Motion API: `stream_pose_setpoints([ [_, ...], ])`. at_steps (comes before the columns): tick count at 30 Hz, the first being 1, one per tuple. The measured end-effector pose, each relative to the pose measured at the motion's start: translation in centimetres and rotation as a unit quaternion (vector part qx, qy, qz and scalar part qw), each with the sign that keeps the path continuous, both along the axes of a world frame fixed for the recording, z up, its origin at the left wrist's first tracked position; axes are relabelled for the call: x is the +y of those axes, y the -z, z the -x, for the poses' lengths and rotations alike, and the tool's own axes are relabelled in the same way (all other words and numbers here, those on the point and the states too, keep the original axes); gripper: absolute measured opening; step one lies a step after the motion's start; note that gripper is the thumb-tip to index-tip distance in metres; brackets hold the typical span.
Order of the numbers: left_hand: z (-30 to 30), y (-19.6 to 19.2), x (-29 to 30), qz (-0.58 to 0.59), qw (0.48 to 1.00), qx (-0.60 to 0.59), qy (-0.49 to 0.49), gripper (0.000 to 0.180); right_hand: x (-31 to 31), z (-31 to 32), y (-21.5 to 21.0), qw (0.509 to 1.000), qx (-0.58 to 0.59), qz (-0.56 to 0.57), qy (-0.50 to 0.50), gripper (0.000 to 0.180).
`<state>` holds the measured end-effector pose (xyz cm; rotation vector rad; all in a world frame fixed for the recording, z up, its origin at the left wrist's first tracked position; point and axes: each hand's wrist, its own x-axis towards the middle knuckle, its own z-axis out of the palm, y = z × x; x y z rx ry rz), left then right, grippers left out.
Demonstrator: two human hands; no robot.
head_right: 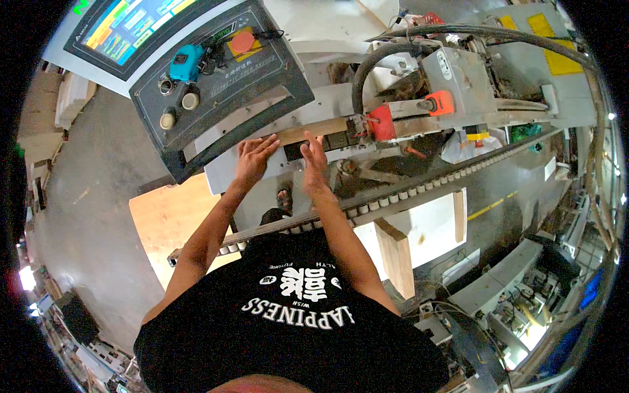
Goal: The person repeatedly picks up small wooden planks and feeds them into a machine with a circular saw blade. The planks are placed one at a time onto a conveyor or guide rail, and the person adjusts their position before release. Another worker is visible in the background handling larger boards.
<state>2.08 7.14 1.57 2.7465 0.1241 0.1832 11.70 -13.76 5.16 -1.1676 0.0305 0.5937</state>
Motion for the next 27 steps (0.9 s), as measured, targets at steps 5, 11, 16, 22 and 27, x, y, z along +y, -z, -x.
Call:
stream_pose_setpoints([
  [5, -1.7, -0.6, -2.1, -0.024, 0.999, -0.044, 0.006, 0.052, -2.8, -1.9, 1.1, 0.998, -0.047, 0.048, 0.006, 0.078],
  [11, -4.9, -1.3, -4.4, -0.038, 0.997, -0.051, 0.042, 0.054, -4.0, -3.8, 1.7, 0.996, -0.049, 0.003, 0.079, 0.059],
  [16, -8.8, -2.4, -7.7, -0.073, 0.992, -0.057, 0.089, 0.057, -4.8, -5.7, 0.1, 0.991, -0.101, 0.091, 0.019, 0.049],
  [22, -13.0, -1.6, -11.9, -0.021, 0.991, -0.101, 0.091, 0.053, -8.7, -0.2, -7.3, 0.969, -0.115, 0.206, -0.07, 0.055],
  [27, -14.8, -0.9, -13.2, 0.01, 0.984, -0.175, 0.038, 0.023, -20.2, 5.1, -13.5, 0.827, -0.274, 0.486, -0.069, 0.066],
])
